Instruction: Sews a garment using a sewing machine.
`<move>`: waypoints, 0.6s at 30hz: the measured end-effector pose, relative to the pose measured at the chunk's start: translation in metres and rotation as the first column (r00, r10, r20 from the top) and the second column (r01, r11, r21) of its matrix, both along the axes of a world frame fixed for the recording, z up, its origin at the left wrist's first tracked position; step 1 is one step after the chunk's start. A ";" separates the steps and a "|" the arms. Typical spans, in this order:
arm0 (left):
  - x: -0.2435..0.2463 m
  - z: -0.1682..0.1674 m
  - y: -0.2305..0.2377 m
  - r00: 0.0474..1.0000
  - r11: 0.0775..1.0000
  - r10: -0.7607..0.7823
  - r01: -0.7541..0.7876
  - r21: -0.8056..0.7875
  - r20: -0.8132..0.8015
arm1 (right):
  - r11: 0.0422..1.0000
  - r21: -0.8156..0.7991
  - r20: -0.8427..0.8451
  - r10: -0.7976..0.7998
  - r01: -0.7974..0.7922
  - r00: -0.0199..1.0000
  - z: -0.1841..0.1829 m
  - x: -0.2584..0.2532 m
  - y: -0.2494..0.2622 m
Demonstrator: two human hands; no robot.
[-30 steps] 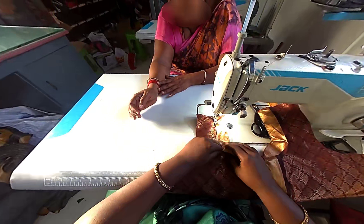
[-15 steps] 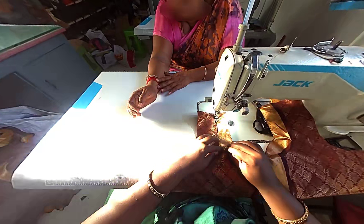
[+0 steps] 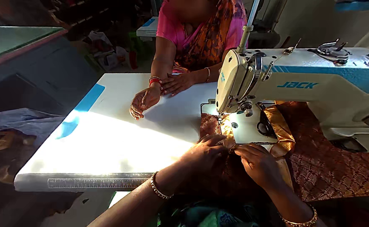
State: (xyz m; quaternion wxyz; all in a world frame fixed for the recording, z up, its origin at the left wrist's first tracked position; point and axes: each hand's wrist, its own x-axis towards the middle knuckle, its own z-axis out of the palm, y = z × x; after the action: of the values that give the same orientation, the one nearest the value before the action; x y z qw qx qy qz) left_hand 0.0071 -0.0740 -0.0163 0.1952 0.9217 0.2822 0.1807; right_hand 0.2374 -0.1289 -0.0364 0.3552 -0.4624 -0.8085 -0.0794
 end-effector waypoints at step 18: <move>0.001 0.001 -0.004 1.000 0.999 0.020 -0.020 0.045 -0.008 | 0.999 0.046 -0.016 -0.004 0.005 1.000 -0.002 -0.001 0.001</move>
State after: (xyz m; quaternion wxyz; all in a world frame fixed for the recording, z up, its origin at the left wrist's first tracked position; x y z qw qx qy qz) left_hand 0.0085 -0.0780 -0.0158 0.1714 0.9237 0.2881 0.1853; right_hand 0.2368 -0.1275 -0.0387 0.3722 -0.4566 -0.8024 -0.0953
